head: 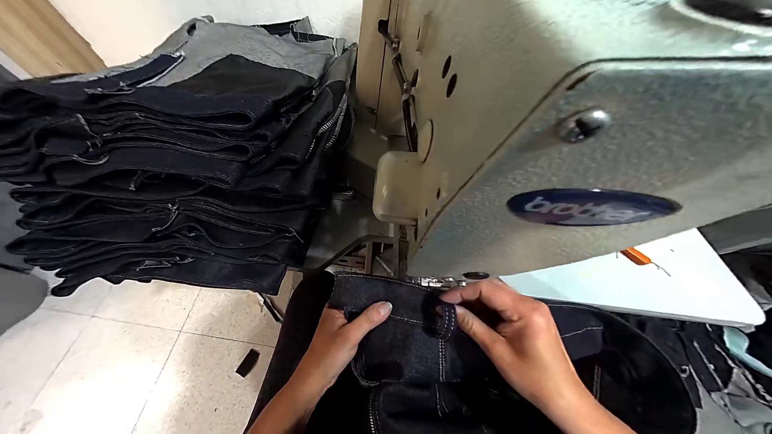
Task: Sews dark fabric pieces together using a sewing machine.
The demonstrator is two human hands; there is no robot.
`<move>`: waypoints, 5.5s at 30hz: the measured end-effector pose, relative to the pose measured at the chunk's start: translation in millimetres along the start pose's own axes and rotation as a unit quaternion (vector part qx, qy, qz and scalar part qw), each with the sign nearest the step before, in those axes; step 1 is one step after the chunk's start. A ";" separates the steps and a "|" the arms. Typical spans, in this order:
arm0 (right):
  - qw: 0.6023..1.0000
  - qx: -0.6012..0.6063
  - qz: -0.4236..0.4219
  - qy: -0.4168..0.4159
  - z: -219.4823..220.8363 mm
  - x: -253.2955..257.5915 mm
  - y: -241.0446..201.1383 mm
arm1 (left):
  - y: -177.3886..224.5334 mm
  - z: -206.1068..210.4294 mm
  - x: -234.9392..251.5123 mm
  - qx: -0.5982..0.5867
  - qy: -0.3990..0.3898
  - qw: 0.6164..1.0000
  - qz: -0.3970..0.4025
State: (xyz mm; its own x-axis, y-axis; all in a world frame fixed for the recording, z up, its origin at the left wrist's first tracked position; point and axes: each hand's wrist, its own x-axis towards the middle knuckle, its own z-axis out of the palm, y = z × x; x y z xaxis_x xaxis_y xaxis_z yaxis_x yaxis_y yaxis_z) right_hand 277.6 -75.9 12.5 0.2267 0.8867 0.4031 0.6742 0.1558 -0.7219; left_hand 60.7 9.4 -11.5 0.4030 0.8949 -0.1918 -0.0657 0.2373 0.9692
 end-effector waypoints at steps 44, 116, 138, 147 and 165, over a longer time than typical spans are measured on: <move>0.991 -0.095 -0.074 0.049 -9.9 13.1 46.8 | 23.5 17.9 11.0 0.559 -0.092 0.644 0.514; 0.945 -0.301 -0.054 0.111 -74.2 2.7 68.5 | 42.1 12.6 64.6 0.482 -0.060 0.763 0.427; 0.888 -0.422 -0.122 0.134 -109.4 -40.8 121.2 | 47.8 -21.1 -1.1 0.138 -0.037 0.988 -0.049; 0.993 -0.003 -0.025 0.112 -73.5 -13.7 102.8 | 32.3 -24.3 26.1 -0.037 0.159 0.985 -0.056; 0.995 0.059 -0.069 -0.033 -6.1 -2.2 9.5 | 36.6 7.1 49.2 0.391 -0.096 0.841 0.362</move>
State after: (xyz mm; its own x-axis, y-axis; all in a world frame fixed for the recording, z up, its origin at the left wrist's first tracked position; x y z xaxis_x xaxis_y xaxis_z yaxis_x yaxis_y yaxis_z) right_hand 287.8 -79.0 8.2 0.0880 0.8790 0.4687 0.6079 0.3253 -0.7243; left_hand 84.6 59.4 15.7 0.6612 0.6025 0.4469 0.2323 -0.7309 0.6417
